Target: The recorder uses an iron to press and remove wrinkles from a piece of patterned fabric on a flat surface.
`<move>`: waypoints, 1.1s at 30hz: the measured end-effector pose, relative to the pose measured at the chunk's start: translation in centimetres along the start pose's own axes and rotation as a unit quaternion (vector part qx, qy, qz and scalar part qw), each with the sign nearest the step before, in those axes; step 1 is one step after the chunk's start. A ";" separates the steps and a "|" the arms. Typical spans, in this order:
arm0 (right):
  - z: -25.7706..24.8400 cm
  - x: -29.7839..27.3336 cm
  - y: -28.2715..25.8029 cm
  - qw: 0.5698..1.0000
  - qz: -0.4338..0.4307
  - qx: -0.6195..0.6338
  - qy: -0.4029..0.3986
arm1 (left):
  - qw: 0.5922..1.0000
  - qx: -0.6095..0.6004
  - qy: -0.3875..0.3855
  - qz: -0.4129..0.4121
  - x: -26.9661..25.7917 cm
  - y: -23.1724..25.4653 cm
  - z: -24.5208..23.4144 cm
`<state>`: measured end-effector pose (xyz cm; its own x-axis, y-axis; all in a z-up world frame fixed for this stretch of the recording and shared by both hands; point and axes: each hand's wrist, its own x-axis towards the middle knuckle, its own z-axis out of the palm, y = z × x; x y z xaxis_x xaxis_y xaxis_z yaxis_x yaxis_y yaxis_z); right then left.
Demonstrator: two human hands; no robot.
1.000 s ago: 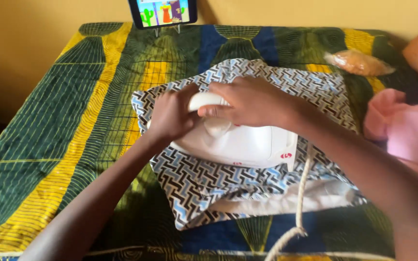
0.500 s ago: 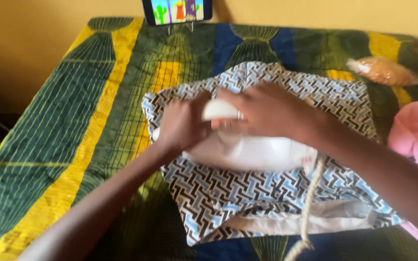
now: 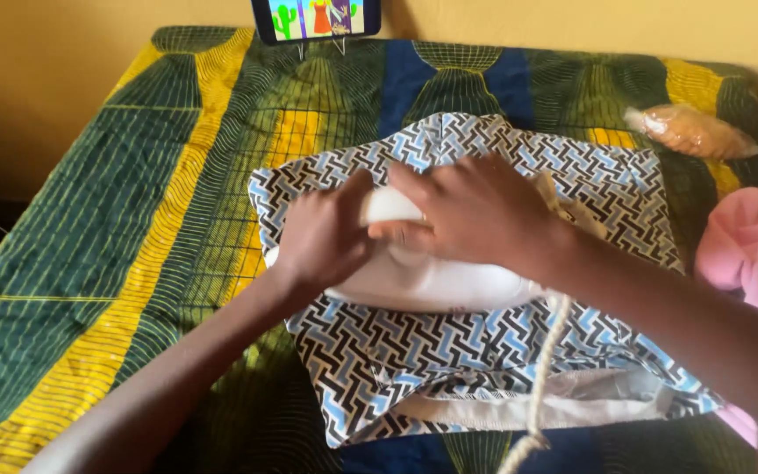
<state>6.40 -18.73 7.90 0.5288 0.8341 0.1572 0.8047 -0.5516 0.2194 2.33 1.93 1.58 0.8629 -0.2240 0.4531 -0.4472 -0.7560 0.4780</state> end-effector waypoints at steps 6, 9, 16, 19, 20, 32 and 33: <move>0.1 0.8 0.4 0.999 0.006 -0.003 0.040 | 0.999 0.009 0.038 0.025 0.8 -0.7 -0.1; -0.3 0.1 -0.3 0.999 -0.035 -0.023 -0.010 | 1.000 0.002 0.015 0.002 -0.9 0.7 -0.5; 0.0 -0.2 -0.5 0.999 -0.020 0.010 0.028 | 1.000 0.012 0.004 0.018 0.4 -0.8 0.1; 0.6 0.0 -0.9 0.994 0.036 -0.065 0.084 | 0.998 0.019 0.027 0.055 1.2 -1.5 0.6; 0.8 -0.1 -1.0 0.993 0.044 -0.070 0.089 | 0.997 0.016 0.046 0.054 1.0 -1.2 0.6; 0.3 -1.3 -1.2 0.994 0.049 -0.068 0.066 | 0.998 0.003 0.042 0.052 1.4 -0.3 1.4; 0.4 -0.8 -1.0 0.993 0.062 -0.070 0.069 | 0.997 0.007 0.049 0.058 2.1 -0.8 1.6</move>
<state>5.24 -18.85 7.13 0.5712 0.7560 0.3195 0.6860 -0.6535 0.3200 4.86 1.10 0.97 0.7784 -0.2489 0.5764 -0.5381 -0.7373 0.4083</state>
